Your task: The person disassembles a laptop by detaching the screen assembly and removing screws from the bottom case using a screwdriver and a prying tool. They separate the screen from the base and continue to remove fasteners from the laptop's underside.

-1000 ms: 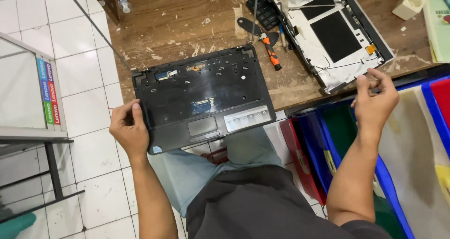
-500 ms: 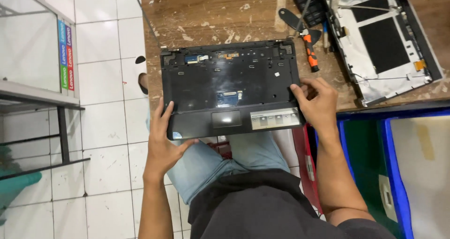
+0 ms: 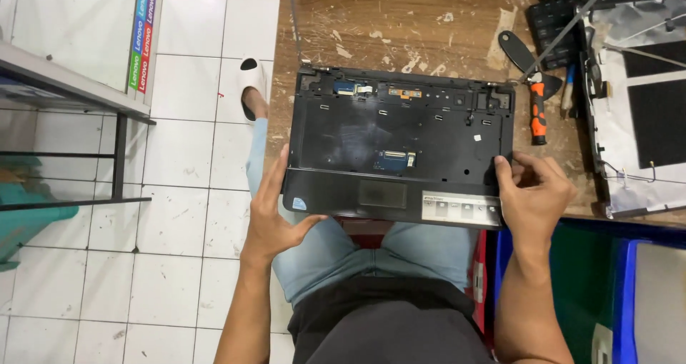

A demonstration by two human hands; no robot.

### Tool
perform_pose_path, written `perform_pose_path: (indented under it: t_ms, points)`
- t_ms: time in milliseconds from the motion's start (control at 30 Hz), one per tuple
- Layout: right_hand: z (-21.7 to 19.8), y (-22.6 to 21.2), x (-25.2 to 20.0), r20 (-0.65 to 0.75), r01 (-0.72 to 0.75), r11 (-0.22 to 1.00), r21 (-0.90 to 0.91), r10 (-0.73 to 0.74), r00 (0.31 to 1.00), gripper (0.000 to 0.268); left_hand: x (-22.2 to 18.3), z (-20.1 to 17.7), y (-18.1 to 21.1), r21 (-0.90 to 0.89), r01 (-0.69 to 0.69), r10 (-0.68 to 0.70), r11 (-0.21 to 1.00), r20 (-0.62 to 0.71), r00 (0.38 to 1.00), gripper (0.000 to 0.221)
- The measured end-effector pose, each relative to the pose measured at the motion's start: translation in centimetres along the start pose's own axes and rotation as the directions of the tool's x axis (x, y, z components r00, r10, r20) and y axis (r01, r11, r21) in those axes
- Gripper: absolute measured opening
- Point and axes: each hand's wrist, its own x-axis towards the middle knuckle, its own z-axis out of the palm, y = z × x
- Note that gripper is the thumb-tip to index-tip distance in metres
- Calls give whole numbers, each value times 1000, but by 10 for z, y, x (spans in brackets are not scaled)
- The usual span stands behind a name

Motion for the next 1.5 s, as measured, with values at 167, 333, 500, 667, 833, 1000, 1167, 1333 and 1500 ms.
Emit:
perform_pose_path:
  t_ms: [167, 333, 500, 667, 833, 1000, 1167, 1333, 1500]
  points:
    - [1, 1, 8, 4, 22, 997, -67, -21, 1000, 13, -10, 17, -9, 92, 53, -46, 994, -74, 996, 124]
    - [7, 5, 11, 2, 51, 973, -224, -51, 999, 14, -18, 34, -21, 149, 35, -19, 988, -109, 994, 124]
    - [6, 0, 12, 28, 54, 953, -297, -48, 998, 18, -17, 36, -23, 131, 6, 12, 991, -131, 991, 112]
    - [10, -2, 14, 22, 46, 970, -239, -42, 999, 17, -16, 41, -25, 117, 77, -59, 990, -146, 988, 103]
    - [10, 1, 12, 14, 33, 978, -206, -31, 999, 20, -14, 41, -21, 41, 127, -118, 991, -172, 978, 108]
    - [13, 7, 14, 38, 9, 979, -205, -1, 999, 19, -9, 40, -15, -30, 143, -146, 989, -184, 972, 109]
    - [10, 7, 17, 62, 19, 982, -190, -7, 998, 18, -9, 41, -10, -88, 163, -178, 983, -201, 963, 108]
    - [6, 10, 20, 48, -38, 959, -281, 53, 997, 25, -10, 38, -10, -78, 153, -163, 985, -145, 976, 109]
    - [-3, 8, 22, 104, -45, 973, -227, 70, 992, 30, -12, 34, -13, 63, 146, -138, 987, -111, 984, 114]
